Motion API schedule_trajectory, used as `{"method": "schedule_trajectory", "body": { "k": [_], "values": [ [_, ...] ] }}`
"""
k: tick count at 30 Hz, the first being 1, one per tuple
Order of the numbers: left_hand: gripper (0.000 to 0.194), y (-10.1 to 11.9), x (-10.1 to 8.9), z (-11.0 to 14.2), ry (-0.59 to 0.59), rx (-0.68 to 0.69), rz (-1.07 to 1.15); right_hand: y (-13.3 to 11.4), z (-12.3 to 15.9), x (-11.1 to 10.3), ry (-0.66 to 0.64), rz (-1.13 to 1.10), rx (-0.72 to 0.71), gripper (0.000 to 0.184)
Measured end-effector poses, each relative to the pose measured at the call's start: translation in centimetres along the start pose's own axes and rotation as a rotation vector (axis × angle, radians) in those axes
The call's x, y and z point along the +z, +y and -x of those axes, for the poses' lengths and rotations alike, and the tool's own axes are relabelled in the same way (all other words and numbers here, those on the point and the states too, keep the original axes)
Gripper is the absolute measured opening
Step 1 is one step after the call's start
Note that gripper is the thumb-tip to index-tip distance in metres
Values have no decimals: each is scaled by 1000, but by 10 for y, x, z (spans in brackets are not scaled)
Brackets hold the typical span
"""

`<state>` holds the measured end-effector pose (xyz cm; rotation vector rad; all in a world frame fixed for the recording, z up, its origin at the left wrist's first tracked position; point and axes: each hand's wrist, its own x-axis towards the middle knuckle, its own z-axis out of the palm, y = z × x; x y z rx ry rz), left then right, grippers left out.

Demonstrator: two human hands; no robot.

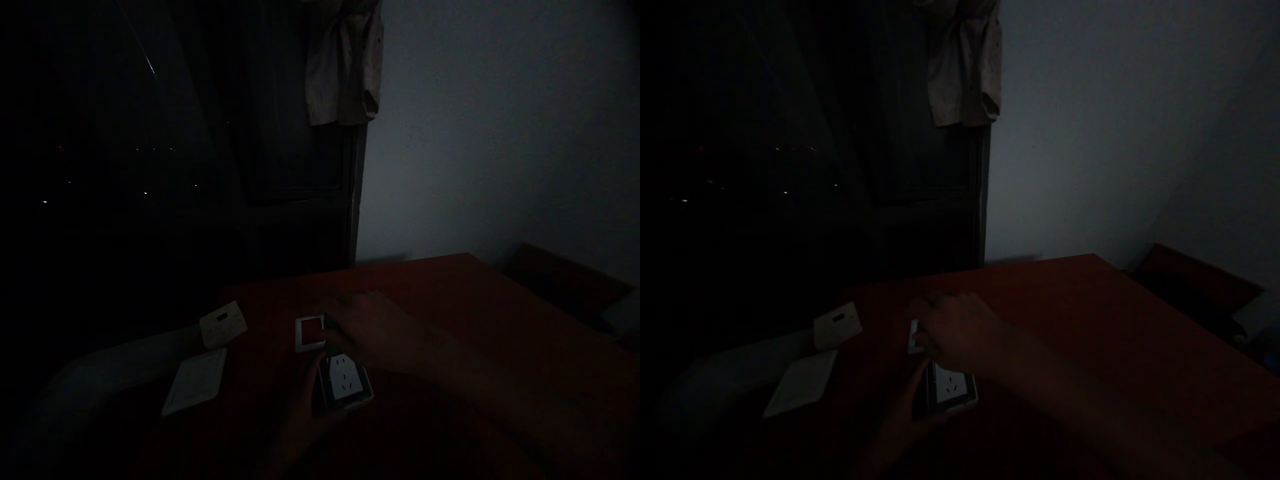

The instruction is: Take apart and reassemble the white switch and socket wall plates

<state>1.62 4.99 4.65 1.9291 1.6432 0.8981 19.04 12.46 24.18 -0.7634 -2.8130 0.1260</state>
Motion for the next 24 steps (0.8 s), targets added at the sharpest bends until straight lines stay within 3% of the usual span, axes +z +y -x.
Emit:
{"method": "schedule_trajectory", "body": {
  "k": [5, 11, 14, 21, 24],
  "values": [
    [81, 2, -2, 0, -31, 11, -16, -6, -2, 1, -2, 125, 85, 29],
    [83, 1, -4, 1, -33, 24, -27, -7, 4, -6, -56, -54, -64, 29],
    [85, -1, -2, 1, -47, 12, 9, -8, 4, -4, -55, -30, -71, 28],
    [81, 7, -6, -1, -33, 11, -5, -10, 2, 1, -9, 132, 126, 25],
    [79, 7, -6, -1, -27, 25, 5, -6, 5, -1, -17, 35, 33, 23]
  ]
}}
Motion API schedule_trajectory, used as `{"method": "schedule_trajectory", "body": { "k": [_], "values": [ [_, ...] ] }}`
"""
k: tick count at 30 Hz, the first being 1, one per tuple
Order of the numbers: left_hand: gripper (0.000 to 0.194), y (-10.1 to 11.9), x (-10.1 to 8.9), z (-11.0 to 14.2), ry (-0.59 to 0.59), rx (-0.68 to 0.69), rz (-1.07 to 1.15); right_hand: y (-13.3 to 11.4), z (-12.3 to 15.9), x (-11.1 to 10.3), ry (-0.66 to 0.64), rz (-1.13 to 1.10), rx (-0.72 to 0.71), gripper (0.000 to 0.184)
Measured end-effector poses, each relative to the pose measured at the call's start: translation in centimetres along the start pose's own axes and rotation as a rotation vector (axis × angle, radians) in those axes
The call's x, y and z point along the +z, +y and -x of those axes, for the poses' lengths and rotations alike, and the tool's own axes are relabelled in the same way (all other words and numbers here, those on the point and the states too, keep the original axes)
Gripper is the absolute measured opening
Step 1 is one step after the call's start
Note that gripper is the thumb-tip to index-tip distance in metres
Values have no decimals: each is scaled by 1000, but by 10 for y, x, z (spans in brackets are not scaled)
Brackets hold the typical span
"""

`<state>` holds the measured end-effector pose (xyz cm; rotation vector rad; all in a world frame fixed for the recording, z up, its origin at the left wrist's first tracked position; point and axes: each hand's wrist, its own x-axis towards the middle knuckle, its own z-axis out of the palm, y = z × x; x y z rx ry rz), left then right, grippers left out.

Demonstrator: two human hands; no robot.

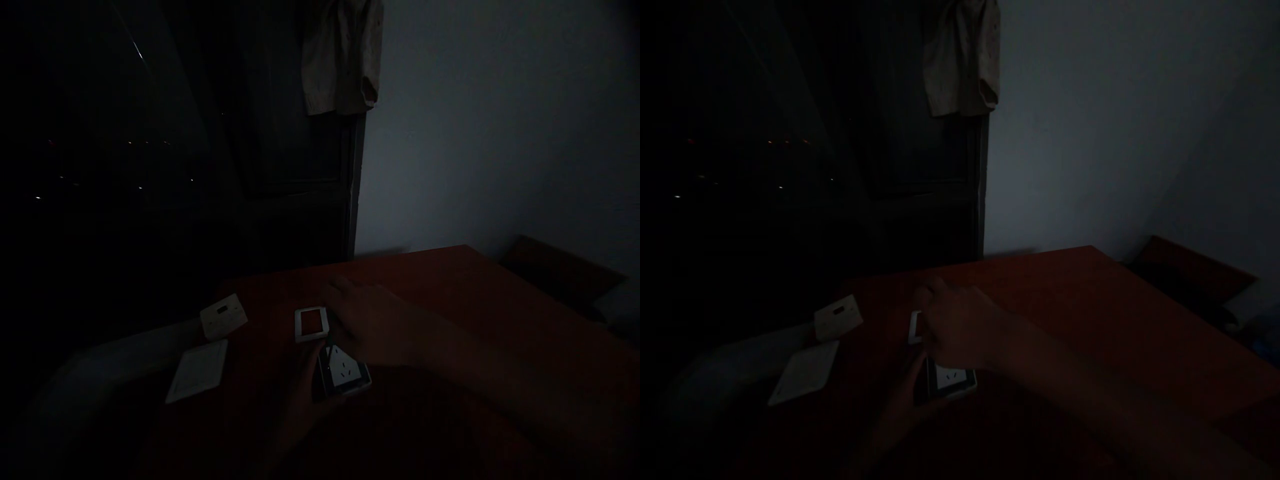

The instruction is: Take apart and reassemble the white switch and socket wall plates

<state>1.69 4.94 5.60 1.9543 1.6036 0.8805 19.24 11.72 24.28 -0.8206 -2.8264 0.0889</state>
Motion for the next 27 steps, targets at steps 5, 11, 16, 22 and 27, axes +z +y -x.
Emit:
{"method": "schedule_trajectory", "body": {
  "k": [5, 11, 16, 22, 27],
  "values": [
    [81, -6, 5, 2, 28, -5, -19, 0, -5, 3, 9, 4, 1, 24],
    [81, -4, 3, 0, 4, -24, -17, -2, -5, 3, 15, 16, 16, 27],
    [82, -3, 4, 1, 7, -18, 19, 2, -3, 3, -5, -94, -46, 34],
    [87, -2, 1, 4, -24, -77, 47, 1, -6, 4, 10, 101, 85, 29],
    [80, -1, -2, 4, -49, -76, 135, 4, -2, 1, -1, -45, -2, 24]
  ]
}}
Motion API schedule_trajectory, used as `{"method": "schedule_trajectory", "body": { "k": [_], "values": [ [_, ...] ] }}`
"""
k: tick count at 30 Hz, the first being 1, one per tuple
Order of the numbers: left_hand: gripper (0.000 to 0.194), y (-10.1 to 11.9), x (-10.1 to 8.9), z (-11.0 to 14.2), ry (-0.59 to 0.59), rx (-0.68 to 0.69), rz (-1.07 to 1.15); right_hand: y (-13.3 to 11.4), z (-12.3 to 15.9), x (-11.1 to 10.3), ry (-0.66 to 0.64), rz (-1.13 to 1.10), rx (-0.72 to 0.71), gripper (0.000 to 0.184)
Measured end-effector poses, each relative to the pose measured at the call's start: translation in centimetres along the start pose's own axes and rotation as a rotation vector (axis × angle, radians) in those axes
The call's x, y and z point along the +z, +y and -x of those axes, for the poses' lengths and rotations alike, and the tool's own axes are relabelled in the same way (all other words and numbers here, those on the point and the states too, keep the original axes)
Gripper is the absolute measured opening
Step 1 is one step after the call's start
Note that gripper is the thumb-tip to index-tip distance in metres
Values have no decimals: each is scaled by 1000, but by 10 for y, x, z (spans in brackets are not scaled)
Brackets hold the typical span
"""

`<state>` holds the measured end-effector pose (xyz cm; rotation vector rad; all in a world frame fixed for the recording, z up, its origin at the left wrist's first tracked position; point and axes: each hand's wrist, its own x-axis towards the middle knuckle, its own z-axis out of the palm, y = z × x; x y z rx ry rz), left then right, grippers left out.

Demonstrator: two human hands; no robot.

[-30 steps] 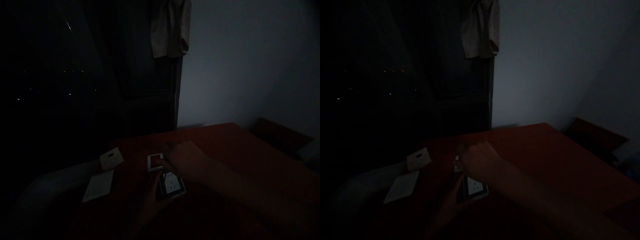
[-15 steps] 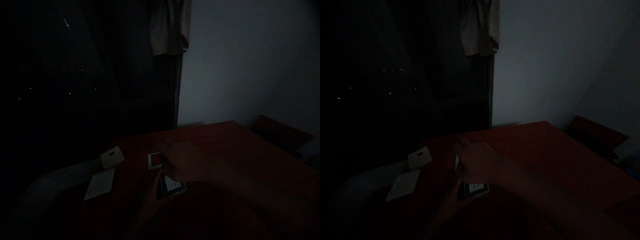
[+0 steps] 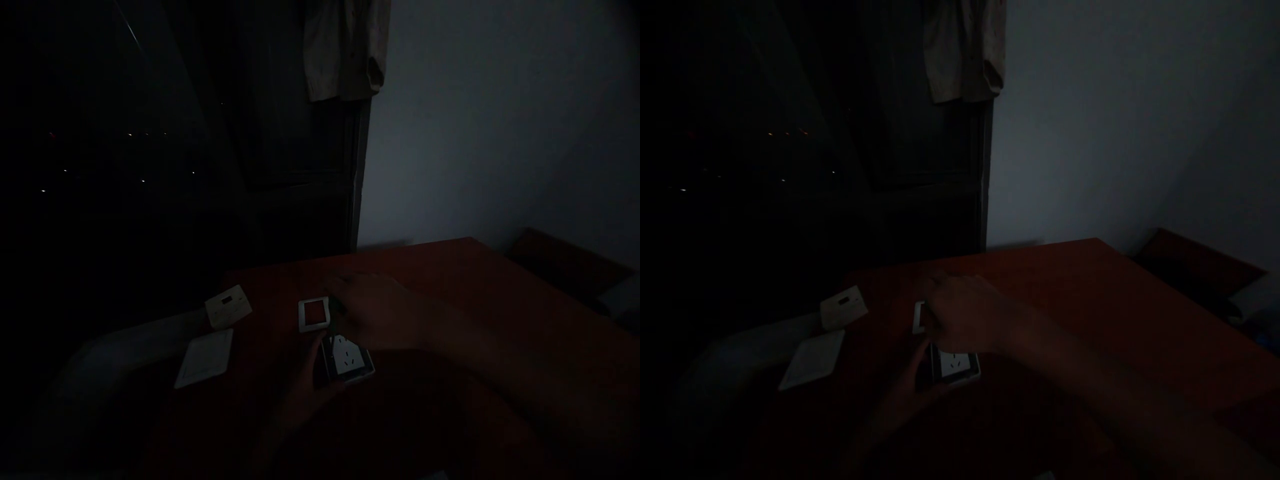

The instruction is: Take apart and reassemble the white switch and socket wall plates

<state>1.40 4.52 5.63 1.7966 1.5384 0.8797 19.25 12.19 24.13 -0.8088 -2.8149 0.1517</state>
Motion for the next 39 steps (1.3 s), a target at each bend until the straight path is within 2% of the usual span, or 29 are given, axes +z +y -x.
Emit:
{"method": "schedule_trajectory", "body": {
  "k": [2, 4, 8, 11, 14, 16, 21, 26, 29, 32, 36, 39],
  "values": [
    [78, 0, 0, 0, -24, -15, 55, 2, 0, 1, -4, -15, 5, 27],
    [78, 0, 0, 0, -24, -24, 83, 2, -3, 2, 12, 57, 65, 25],
    [79, -3, -1, 0, -28, -57, 119, 2, -6, 5, 0, 184, 141, 36],
    [71, -6, -3, 0, -91, -87, 208, 2, -4, 6, 19, 167, 134, 30],
    [58, -8, -5, 0, -104, -78, 284, 3, -1, 6, 54, 99, 95, 19],
    [56, -10, -6, -1, -105, -84, 309, 4, 1, 7, 50, 26, 64, 20],
    [62, -8, -6, 1, -107, -105, 276, 5, -2, 9, 57, -35, -16, 21],
    [82, -5, -7, 2, -124, -150, 243, 0, -3, 6, 27, 133, 72, 27],
    [81, -8, -6, 2, -122, -131, 236, -1, 0, 3, 23, 40, 28, 20],
    [79, -9, -5, 2, -109, -113, 236, 0, 1, 4, 19, -86, -47, 26],
    [80, -7, -4, 3, -113, -166, 220, 0, -2, 8, 41, 25, -9, 23],
    [79, -8, -3, 2, -90, -139, 189, -1, -4, 9, 42, 88, 50, 28]
  ]
}}
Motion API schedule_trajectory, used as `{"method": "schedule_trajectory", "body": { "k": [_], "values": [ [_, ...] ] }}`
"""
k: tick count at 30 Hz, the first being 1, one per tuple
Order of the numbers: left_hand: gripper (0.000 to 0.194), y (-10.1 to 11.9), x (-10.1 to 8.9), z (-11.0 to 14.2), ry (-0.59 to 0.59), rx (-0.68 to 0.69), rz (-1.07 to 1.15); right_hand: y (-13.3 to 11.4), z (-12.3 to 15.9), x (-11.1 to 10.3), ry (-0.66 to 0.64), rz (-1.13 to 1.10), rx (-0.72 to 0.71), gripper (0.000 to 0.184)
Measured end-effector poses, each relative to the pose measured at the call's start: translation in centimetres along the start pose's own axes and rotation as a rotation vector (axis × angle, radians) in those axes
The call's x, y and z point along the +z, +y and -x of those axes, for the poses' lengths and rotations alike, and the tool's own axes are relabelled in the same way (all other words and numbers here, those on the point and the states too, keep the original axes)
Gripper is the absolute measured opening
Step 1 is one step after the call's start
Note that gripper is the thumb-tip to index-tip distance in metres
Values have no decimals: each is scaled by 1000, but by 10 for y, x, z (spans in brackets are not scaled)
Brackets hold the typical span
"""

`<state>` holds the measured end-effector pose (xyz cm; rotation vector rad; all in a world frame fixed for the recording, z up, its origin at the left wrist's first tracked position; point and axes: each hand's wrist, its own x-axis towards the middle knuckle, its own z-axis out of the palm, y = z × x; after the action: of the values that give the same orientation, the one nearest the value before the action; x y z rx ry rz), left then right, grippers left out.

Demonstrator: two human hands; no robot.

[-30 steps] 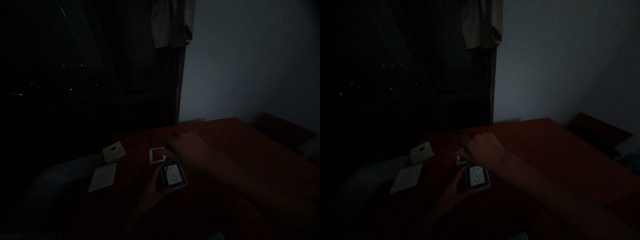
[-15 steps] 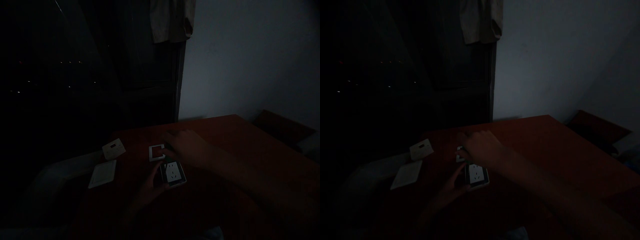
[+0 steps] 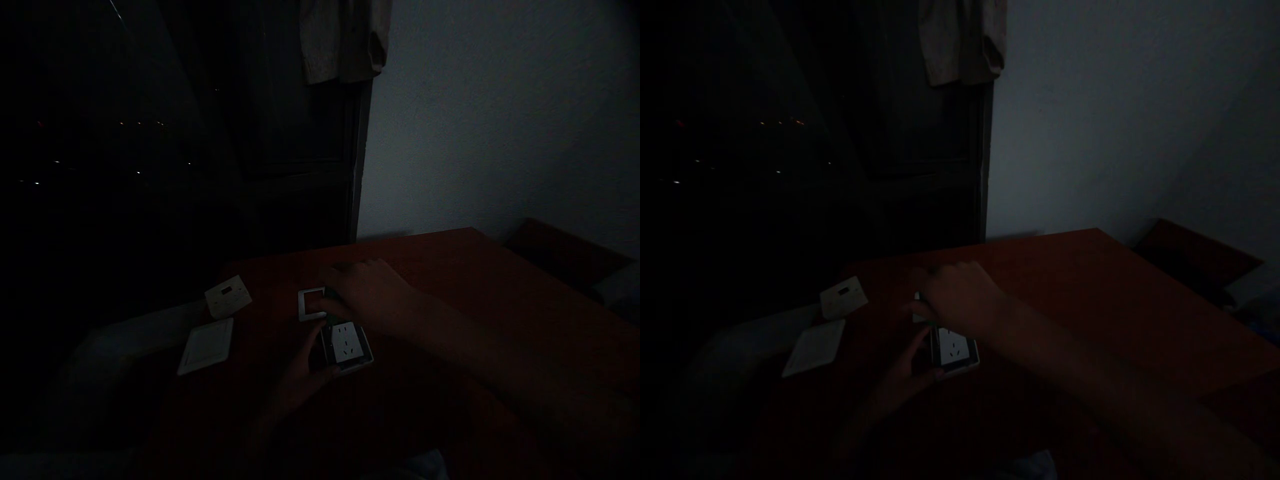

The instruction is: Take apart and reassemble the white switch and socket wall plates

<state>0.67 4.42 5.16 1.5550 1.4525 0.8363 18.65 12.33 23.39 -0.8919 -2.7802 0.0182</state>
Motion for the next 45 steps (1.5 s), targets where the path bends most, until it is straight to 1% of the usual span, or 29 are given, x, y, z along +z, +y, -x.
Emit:
{"method": "schedule_trajectory", "body": {
  "k": [1, 3, 6, 9, 12, 14, 16, 19, 21, 24, 26, 29, 32, 33, 35, 38, 39, 41, 43, 45],
  "values": [
    [79, -1, 0, 0, 4, 12, 1, 0, 0, -1, -4, -26, -3, 27],
    [80, -3, 1, -1, -2, 19, 19, -1, 1, -2, -12, -123, -53, 27],
    [81, -2, 2, -1, -18, 8, 43, 0, 1, -4, -13, -203, -114, 34],
    [79, 2, 2, 0, -12, 17, 8, 0, 0, -2, 9, -89, -45, 26],
    [77, 7, 1, 0, 5, 32, -40, 0, -2, 0, 10, 36, 38, 30],
    [78, 9, 0, 0, 8, 36, -40, 1, -1, -2, 12, 17, 38, 27],
    [78, 10, 0, 1, -3, 44, -30, 1, 2, -4, 6, -62, -10, 22],
    [78, 9, -1, 0, -3, 37, -32, 0, 3, -7, -23, -137, -79, 26],
    [79, 8, -1, 0, 8, 43, -49, -2, 2, -6, -17, -78, -52, 25],
    [79, 5, 0, 0, 19, 50, -56, -5, 0, -4, -19, 59, 52, 30],
    [80, 5, 1, -1, 11, 32, -28, -6, 0, -5, -21, 82, 79, 31],
    [78, 3, 2, -1, -10, 24, 12, -7, 2, -7, -16, -17, -6, 23],
    [77, 1, 2, -2, -6, 34, 19, -7, 2, -7, -50, -116, -95, 24],
    [77, 0, 2, -2, -3, 36, 18, -8, 1, -6, -49, -107, -88, 23],
    [78, -1, 2, -2, 4, 43, 14, -10, -1, -4, -28, -32, -17, 22],
    [80, -1, 3, -2, 5, 39, 13, -12, -2, -3, -9, 53, 77, 29],
    [80, 0, 3, -2, 0, 29, 24, -12, -2, -4, -10, 41, 75, 28],
    [79, 1, 4, -1, -13, 10, 45, -10, 0, -6, -20, -38, 22, 28],
    [77, 3, 4, -1, -9, 9, 45, -8, 1, -7, -47, -130, -47, 32],
    [77, 4, 4, -1, -1, 14, 35, -7, 1, -7, -56, -159, -83, 33]
  ]
}}
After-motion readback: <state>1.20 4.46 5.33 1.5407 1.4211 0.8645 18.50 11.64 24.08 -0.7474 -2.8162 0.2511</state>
